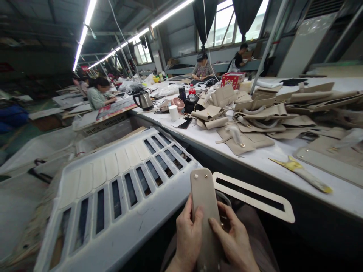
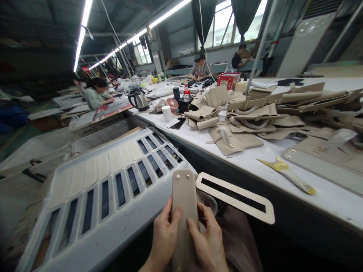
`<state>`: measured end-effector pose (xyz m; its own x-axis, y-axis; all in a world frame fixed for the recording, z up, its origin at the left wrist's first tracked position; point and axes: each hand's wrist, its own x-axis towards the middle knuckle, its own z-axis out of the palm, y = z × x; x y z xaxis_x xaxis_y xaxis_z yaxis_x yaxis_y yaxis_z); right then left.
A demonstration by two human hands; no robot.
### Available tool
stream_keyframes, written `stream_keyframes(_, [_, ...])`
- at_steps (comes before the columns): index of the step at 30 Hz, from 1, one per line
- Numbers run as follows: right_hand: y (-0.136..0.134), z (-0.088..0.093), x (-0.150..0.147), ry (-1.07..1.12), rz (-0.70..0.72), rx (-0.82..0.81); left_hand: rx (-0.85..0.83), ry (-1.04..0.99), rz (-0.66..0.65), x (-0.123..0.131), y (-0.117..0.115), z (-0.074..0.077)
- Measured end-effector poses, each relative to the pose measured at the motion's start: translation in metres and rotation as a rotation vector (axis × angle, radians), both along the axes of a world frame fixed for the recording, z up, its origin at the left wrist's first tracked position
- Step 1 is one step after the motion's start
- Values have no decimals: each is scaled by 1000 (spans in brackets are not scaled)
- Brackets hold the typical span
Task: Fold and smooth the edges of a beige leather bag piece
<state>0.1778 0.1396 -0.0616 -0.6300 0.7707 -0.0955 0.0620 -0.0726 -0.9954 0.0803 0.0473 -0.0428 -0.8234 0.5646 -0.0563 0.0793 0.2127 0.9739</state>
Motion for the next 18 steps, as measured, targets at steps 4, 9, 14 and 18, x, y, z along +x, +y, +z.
stream_keyframes(4, [11, 17, -13, -121, -4, 168, -3, 45, -37, 1, 1, 11])
stream_keyframes(9, [16, 28, -33, -136, 0, 252, -29, 43, 41, -5, 3, 13])
stream_keyframes(14, [21, 28, -50, -114, -11, 261, -36, -15, 79, -17, 6, 9])
stream_keyframes(18, [30, 38, -54, -75, 75, 158, 44, -123, 77, -16, 5, 24])
